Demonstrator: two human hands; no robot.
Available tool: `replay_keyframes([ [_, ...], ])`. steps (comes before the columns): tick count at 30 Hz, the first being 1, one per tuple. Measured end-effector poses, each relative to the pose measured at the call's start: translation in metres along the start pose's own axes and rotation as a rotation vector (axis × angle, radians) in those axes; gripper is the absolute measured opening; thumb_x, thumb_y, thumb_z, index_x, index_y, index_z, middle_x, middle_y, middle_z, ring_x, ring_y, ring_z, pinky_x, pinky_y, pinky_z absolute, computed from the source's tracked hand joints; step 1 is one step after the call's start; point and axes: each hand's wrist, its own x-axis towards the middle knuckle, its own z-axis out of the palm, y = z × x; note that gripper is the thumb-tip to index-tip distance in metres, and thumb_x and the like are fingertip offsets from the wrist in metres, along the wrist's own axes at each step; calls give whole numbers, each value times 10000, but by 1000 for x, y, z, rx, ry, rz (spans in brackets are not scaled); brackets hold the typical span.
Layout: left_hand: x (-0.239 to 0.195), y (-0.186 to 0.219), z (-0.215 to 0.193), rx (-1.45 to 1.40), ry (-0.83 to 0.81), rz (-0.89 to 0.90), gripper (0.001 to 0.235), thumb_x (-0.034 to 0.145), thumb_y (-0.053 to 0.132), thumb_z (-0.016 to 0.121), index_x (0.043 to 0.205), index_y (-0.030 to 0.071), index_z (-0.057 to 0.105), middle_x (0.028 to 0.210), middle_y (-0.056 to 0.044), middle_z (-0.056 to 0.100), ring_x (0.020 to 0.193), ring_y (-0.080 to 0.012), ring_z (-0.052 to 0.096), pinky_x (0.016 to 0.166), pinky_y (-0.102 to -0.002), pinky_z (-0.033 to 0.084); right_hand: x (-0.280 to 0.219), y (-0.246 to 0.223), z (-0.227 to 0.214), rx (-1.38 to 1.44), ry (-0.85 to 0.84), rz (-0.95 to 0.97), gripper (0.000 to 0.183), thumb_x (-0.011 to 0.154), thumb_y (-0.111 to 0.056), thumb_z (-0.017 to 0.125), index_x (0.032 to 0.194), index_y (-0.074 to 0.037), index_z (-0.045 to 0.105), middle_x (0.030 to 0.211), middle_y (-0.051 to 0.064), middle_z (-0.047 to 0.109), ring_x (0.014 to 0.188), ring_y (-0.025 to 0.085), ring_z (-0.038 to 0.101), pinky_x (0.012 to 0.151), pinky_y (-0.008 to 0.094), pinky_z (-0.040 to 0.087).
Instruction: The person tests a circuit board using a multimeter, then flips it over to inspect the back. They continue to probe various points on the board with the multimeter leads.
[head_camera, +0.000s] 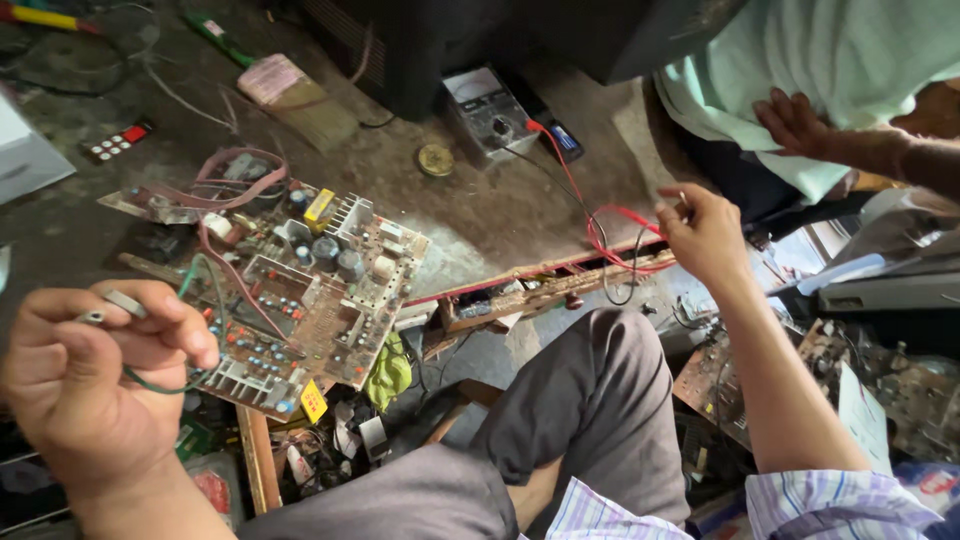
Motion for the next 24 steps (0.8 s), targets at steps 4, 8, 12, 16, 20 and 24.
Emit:
replay_keyframes([
  [4, -2, 4, 1, 9, 23, 8, 323, 1184, 277, 625, 1088, -6, 505, 1019, -232, 616, 733, -285, 605, 652, -395, 503, 10, -12, 10, -43, -8, -68, 206, 945, -165, 743, 1119, -58, 771, 773, 131, 711, 629, 191, 610, 630, 351, 496],
  [8, -1, 6, 6, 12, 2, 5, 326, 1176, 293, 625, 1087, 3, 506, 1029, -232, 625, 737, -275, 608, 641, -380, 507, 4, -15, 29, -54, -177, -194, 204, 867, -170, 769, 1038, -59, 786, 808, 126, 738, 672, 223, 686, 654, 378, 531],
  [12, 0, 7, 9, 4, -5, -1, 325, 1178, 283, 633, 1087, -3, 507, 1023, -232, 620, 735, -273, 605, 645, -378, 505, 0, -16, 55, -359, -280, -47, 249, 863, -272, 795, 1044, -102, 807, 803, 205, 726, 757, 373, 708, 699, 471, 527],
  [16, -2, 10, 9, 22, 3, 7, 327, 1172, 288, 634, 1090, -3, 508, 1021, -231, 619, 725, -270, 603, 648, -379, 504, -7, -16, 67, -357, -240, 40, 268, 846, -333, 785, 997, -112, 810, 837, 203, 731, 818, 391, 704, 735, 494, 524],
  [20, 1, 11, 12, 37, 12, -4, 331, 1159, 288, 645, 1084, -2, 504, 1003, -231, 613, 711, -267, 591, 641, -381, 501, -15, -19, 61, -365, -156, -42, 212, 901, -275, 752, 1007, -98, 798, 941, 210, 729, 855, 393, 692, 746, 490, 521],
  [24, -1, 12, 10, 26, 28, -8, 355, 1186, 288, 664, 1073, -8, 504, 988, -230, 605, 709, -275, 586, 628, -385, 494, -35, -20, 43, -160, -68, -294, 137, 952, -112, 700, 1068, -76, 766, 1084, 143, 734, 858, 314, 701, 764, 387, 535],
])
